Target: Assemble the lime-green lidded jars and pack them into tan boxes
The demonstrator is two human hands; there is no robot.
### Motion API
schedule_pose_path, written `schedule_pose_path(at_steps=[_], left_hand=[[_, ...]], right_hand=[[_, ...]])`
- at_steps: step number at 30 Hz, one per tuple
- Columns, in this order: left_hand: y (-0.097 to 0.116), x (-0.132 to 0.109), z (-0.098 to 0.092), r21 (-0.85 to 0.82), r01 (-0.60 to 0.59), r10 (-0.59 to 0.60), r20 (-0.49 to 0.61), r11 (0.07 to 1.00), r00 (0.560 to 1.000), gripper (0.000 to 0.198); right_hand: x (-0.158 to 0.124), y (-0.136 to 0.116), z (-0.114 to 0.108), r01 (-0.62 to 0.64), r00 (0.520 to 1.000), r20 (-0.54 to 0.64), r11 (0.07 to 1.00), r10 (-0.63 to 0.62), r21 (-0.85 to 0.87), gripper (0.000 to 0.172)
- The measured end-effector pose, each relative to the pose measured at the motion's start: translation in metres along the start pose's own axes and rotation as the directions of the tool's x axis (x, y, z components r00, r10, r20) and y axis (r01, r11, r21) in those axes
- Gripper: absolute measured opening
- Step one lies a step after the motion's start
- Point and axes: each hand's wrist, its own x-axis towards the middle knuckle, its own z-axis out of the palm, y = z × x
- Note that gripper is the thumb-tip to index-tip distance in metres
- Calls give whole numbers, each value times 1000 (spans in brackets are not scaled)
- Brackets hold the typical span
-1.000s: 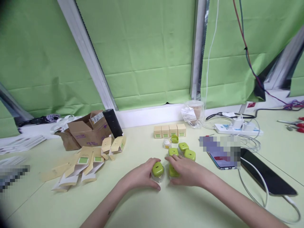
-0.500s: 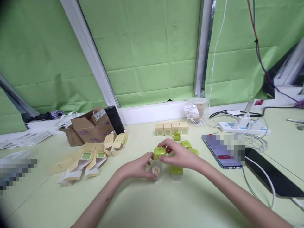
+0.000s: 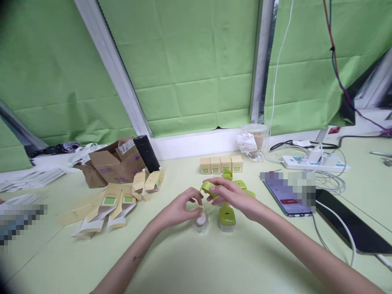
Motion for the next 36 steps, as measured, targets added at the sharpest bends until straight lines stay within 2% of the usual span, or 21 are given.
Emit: schedule_pose_path(at_steps=[3, 6, 9, 12, 16, 18, 22, 25, 28, 31, 36], left_hand=[[5, 3, -1, -185, 12, -28, -80, 983, 996, 23], [15, 2, 1, -461, -2, -78, -153, 887, 985, 31], [23, -1, 5, -670, -50, -158, -246, 741, 956, 20], [28, -2, 10, -745, -108, -228, -333, 658, 915, 17], [30, -2, 14, -676, -205, -237, -500, 708, 833, 19], [31, -3, 17, -647, -233, -226, -544, 726, 808, 21], [36, -6, 22, -617, -255, -181, -554, 745, 813, 28], [39, -9, 23, -476, -257, -86, -587, 841, 805, 25], [42, -11, 20, -323, -208, 3, -535, 923, 845, 18], [46, -12, 17, -259, -158, 13, -484, 953, 875, 15], [49, -17, 18, -203, -138, 21, -493, 969, 870, 17]], right_hand=[[0, 1, 3, 54, 991, -121, 997, -61, -62, 40], [-2, 0, 8, 82, 977, -187, 991, -101, -106, 40], [-4, 3, 13, 130, 963, -227, 989, -143, -72, 38], [-4, 9, 16, 169, 945, -284, 986, -164, -6, 36], [-4, 14, 24, 197, 946, -269, 980, -180, 38, 33], [-5, 15, 28, 194, 957, -233, 979, -174, 68, 33], [-9, 15, 35, 218, 963, -191, 967, -191, 130, 35], [-11, 14, 35, 234, 957, -206, 963, -205, 132, 35], [-12, 14, 33, 261, 949, -214, 958, -233, 115, 36], [-12, 14, 32, 293, 948, -166, 949, -272, 118, 37], [-14, 16, 31, 298, 950, -133, 946, -282, 126, 36]])
